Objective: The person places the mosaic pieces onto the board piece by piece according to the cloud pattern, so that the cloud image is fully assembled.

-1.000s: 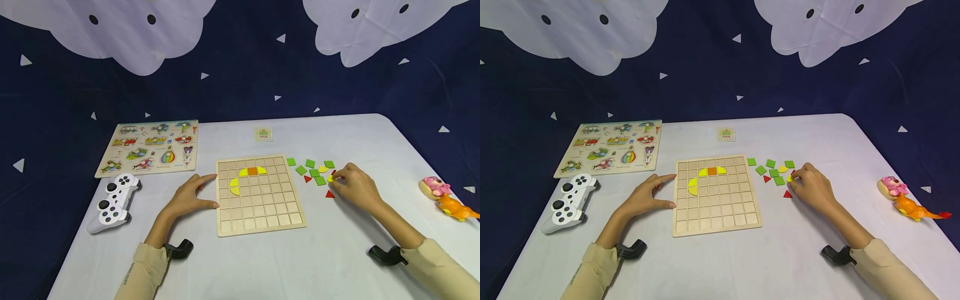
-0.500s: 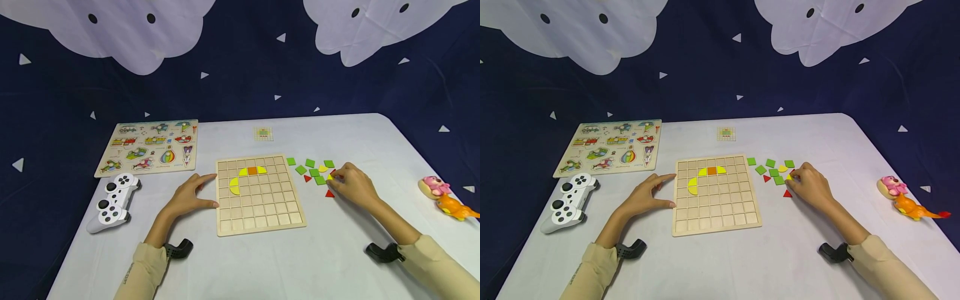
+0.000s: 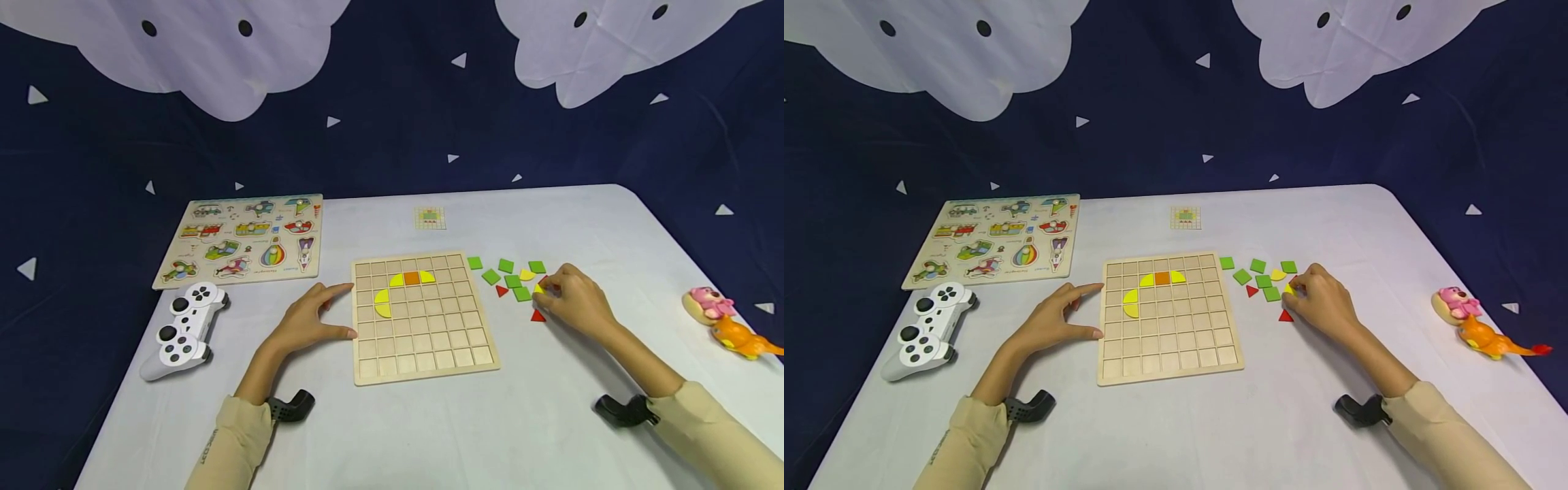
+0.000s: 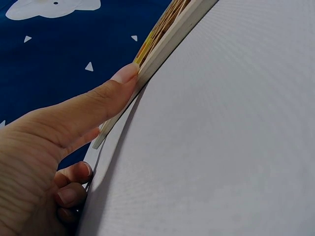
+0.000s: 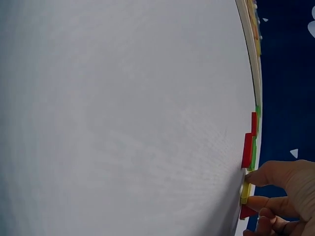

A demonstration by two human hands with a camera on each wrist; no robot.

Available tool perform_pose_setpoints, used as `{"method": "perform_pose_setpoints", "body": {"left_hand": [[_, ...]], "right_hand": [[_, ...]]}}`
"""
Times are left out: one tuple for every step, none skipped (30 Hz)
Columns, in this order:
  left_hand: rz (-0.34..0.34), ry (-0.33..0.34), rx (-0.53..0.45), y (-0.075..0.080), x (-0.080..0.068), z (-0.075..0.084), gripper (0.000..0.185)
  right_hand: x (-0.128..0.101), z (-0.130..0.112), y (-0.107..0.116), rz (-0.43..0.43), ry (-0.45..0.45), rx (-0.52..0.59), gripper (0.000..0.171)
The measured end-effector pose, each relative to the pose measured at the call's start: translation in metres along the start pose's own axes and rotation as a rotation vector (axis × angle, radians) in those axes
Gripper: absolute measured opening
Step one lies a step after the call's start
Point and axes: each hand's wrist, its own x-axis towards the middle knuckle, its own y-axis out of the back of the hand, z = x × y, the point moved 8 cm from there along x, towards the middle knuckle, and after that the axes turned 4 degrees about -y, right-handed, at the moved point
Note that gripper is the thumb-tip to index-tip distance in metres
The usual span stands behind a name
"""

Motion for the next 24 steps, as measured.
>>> {"method": "perform_pose_setpoints", "body": {"left_hand": [[0.000,0.001,0.001,0.000,0.000,0.000,0.090],[-0.001,0.002,0.002,0.000,0.000,0.000,0.090],[-0.002,0.003,0.002,0.000,0.000,0.000,0.090],[-0.002,0.004,0.002,0.000,0.000,0.000,0.090],[-0.003,0.007,0.003,0.000,-0.001,0.000,0.090],[-0.003,0.010,0.003,0.000,-0.001,-0.001,0.090],[-0.003,0.012,0.003,0.000,-0.001,-0.001,0.090],[-0.004,0.014,0.002,0.000,-0.001,-0.001,0.090],[-0.005,0.016,0.001,0.000,-0.001,-0.001,0.090],[-0.005,0.017,0.000,0.000,-0.001,-0.002,0.091],[-0.005,0.017,-0.001,0.000,-0.001,-0.002,0.091],[-0.004,0.015,-0.001,0.000,0.000,-0.002,0.091],[-0.003,0.012,-0.001,0.000,0.000,-0.002,0.091],[-0.003,0.011,-0.002,0.000,0.000,-0.001,0.091],[-0.002,0.009,-0.002,0.000,0.000,-0.001,0.091],[0.000,0.007,-0.003,0.000,0.000,-0.001,0.091],[0.000,0.007,-0.003,0.000,0.000,-0.001,0.091],[0.000,0.006,-0.004,0.000,0.000,-0.001,0.091],[0.000,0.006,-0.004,0.000,0.000,-0.001,0.091],[0.000,0.007,-0.005,0.000,0.000,-0.001,0.091],[0.000,0.007,-0.005,0.000,0.000,-0.001,0.091],[0.000,0.008,-0.007,0.000,0.000,-0.001,0.091],[-0.001,0.008,-0.007,0.000,0.000,-0.001,0.091],[-0.001,0.008,-0.008,0.000,0.000,-0.001,0.091]], "right_hand": [[0.000,0.000,0.000,-0.005,0.001,-0.002,0.026],[0.001,0.000,-0.001,-0.010,0.002,-0.004,0.027],[0.001,0.000,0.000,-0.012,0.005,-0.007,0.028],[0.002,0.000,0.000,-0.013,0.009,-0.010,0.027],[0.002,-0.001,0.000,-0.012,0.016,-0.012,0.027],[0.003,-0.002,0.000,-0.011,0.024,-0.013,0.027],[0.003,-0.003,0.001,-0.009,0.032,-0.014,0.027],[0.003,-0.004,0.001,-0.006,0.038,-0.013,0.026],[0.003,-0.006,0.001,-0.003,0.045,-0.009,0.026],[0.004,-0.007,0.002,0.001,0.052,-0.005,0.025],[0.004,-0.009,0.002,0.004,0.059,0.001,0.025],[0.004,-0.011,0.002,0.006,0.064,0.007,0.025],[0.005,-0.012,0.003,0.009,0.070,0.012,0.025],[0.005,-0.014,0.003,0.010,0.074,0.017,0.024],[0.006,-0.016,0.003,0.011,0.078,0.020,0.024],[0.006,-0.018,0.003,0.011,0.082,0.022,0.023],[0.007,-0.020,0.003,0.011,0.087,0.024,0.023],[0.007,-0.022,0.003,0.010,0.093,0.025,0.022],[0.008,-0.024,0.002,0.008,0.100,0.024,0.022],[0.008,-0.026,0.002,0.006,0.106,0.023,0.021],[0.009,-0.028,0.001,0.005,0.113,0.024,0.020],[0.010,-0.030,0.001,0.004,0.123,0.027,0.020],[0.010,-0.032,0.000,0.003,0.132,0.029,0.020],[0.011,-0.035,-0.001,0.000,0.140,0.033,0.020]]}}
